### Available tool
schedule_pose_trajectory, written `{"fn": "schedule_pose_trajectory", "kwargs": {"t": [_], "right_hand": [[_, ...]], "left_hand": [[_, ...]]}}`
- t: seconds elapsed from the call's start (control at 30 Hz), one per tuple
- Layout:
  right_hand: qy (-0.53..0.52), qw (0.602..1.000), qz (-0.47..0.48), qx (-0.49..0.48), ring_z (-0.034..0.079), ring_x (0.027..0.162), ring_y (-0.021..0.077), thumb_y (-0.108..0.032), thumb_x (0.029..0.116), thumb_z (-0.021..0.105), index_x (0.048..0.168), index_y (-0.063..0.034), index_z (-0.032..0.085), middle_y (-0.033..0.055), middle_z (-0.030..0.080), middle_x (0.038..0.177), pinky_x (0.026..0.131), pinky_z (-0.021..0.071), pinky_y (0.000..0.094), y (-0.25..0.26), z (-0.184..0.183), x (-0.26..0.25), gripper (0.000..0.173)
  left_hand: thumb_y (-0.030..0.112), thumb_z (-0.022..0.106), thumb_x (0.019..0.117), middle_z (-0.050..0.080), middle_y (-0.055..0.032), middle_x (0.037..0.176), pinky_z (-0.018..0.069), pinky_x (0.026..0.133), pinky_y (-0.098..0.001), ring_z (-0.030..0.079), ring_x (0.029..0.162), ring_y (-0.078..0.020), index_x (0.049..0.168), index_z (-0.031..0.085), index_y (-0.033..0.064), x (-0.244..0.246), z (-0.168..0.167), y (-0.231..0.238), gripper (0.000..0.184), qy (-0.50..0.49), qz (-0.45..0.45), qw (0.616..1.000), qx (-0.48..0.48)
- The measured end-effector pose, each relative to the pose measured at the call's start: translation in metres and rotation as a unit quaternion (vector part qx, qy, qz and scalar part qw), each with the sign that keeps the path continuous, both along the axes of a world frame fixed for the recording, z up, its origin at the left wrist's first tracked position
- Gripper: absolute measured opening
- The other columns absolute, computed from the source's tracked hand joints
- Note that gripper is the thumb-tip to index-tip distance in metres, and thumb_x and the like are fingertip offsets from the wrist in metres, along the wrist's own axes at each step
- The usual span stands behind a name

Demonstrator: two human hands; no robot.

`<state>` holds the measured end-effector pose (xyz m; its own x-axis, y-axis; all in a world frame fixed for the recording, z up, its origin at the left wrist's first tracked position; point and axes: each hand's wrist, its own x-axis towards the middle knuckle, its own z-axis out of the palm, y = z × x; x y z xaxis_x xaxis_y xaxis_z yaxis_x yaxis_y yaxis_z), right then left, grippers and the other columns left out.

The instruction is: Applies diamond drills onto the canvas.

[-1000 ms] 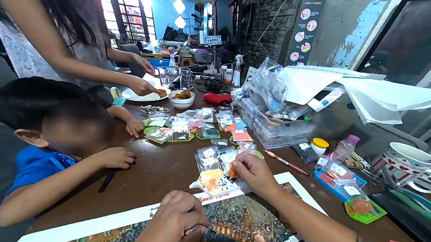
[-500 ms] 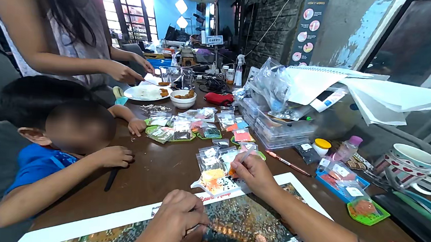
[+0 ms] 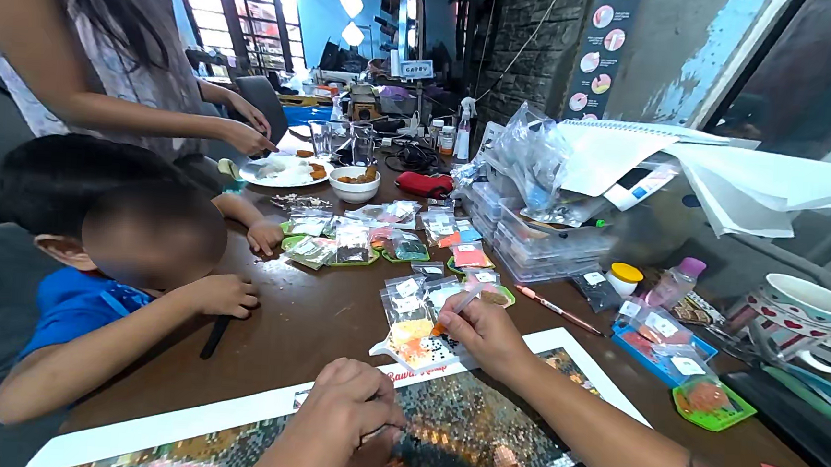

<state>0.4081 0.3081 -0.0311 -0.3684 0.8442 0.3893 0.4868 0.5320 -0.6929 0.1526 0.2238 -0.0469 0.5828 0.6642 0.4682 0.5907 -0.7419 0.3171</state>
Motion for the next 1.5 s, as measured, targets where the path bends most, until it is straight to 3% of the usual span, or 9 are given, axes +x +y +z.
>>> {"fn": "schedule_pose_trajectory", "kwargs": {"t": [0.6,1.03,1.3,1.5], "right_hand": [[-0.014,1.0,-0.006,0.009,0.058,0.062,0.0046,-0.027,0.105,0.058,0.098,-0.0096,0.067,-0.0026,0.061,0.071,0.06,0.0499,0.0238,0.001,0.001,0.0,0.021],[0.029,1.0,0.001,-0.008,0.064,0.066,0.0072,-0.023,0.105,0.058,0.099,-0.0067,0.067,0.0007,0.066,0.076,0.065,0.0559,0.0258,-0.001,0.004,0.001,0.02],[0.104,0.992,0.058,0.038,0.061,0.062,0.0014,-0.016,0.1019,0.056,0.092,-0.0065,0.066,-0.0031,0.063,0.072,0.06,0.0545,0.0185,-0.024,0.014,-0.001,0.016],[0.117,0.979,0.16,0.044,0.061,0.066,-0.001,-0.014,0.1011,0.054,0.086,-0.0042,0.065,-0.0025,0.064,0.073,0.063,0.0531,0.0166,-0.042,0.015,-0.004,0.021]], "left_hand": [[0.034,0.062,0.0932,0.071,0.0035,0.1,0.0445,0.098,-0.0427,0.063,0.105,-0.018,0.093,0.079,0.0255,-0.001,-0.006,0.003,0.018,-0.005,0.002,1.0,0.028],[0.036,0.06,0.0941,0.07,0.0049,0.099,0.0451,0.096,-0.0409,0.063,0.103,-0.0163,0.093,0.078,0.0276,-0.001,-0.008,0.005,0.02,0.0,0.002,0.999,0.046],[0.034,0.061,0.0917,0.07,0.0077,0.097,0.0464,0.095,-0.0375,0.064,0.102,-0.0131,0.091,0.078,0.0296,0.002,-0.01,0.005,0.018,0.0,0.016,0.998,0.064],[0.033,0.06,0.0913,0.071,0.0078,0.097,0.0466,0.096,-0.0383,0.064,0.103,-0.0129,0.09,0.079,0.0284,0.003,-0.008,0.003,0.02,-0.001,0.025,0.998,0.057]]}}
